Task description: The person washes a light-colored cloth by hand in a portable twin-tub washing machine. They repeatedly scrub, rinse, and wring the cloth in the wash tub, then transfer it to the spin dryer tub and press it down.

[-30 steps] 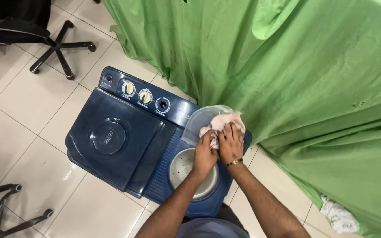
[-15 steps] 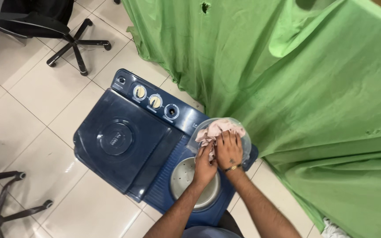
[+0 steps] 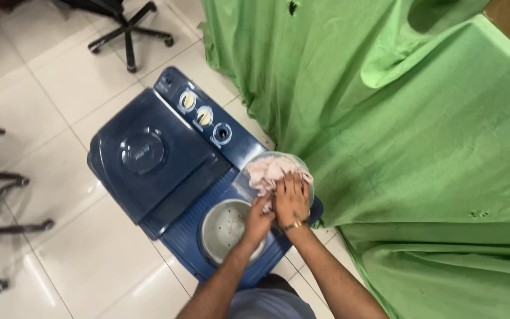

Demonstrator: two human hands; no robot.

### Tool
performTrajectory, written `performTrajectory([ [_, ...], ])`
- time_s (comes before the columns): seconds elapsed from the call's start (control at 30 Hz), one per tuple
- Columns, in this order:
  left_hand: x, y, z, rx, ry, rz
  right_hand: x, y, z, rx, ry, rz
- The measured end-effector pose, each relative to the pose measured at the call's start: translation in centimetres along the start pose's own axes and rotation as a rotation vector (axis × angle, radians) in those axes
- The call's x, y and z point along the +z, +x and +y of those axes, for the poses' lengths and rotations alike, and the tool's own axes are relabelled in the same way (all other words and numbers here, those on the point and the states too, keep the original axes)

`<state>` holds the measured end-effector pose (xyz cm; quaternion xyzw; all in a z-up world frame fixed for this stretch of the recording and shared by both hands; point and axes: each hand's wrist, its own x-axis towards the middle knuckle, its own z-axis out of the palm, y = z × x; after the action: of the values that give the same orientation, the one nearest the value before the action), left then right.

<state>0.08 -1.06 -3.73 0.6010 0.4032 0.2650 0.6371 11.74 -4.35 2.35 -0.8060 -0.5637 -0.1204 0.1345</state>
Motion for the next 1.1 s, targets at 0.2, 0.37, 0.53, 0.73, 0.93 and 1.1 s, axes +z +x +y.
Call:
performTrajectory([
  [0.2, 1.0, 0.2, 0.3, -0.05, 0.004, 0.041, -1.1, -0.1, 0.4, -0.016, -0.024, -0.058],
  [0.37, 2.4, -0.9, 1.9, -0.135, 0.01, -0.01, -2.3, -1.4, 1.2, -0.04, -0.053, -0.084],
  [0.53, 1.9, -0.3, 3.0, -0.123, -0.074, 0.079, -1.1, 0.7, 0.8, -0.078, -0.015, -0.151],
  [0.73, 1.9, 0.2, 3.9, -0.184, -0.003, 0.078, -1.1, 0.3, 1.2, -0.123, -0.033, -0.086],
  [0.93, 2.2, -0.2, 4.7, -0.202, 0.011, 0.027, -2.7, -0.6, 1.6, -0.088, -0.027, -0.164],
  [1.1, 1.9, 0.2, 5.2, -0.32, -0.093, 0.125, -1.0, 1.4, 1.3, -0.119, -0.025, -0.162],
])
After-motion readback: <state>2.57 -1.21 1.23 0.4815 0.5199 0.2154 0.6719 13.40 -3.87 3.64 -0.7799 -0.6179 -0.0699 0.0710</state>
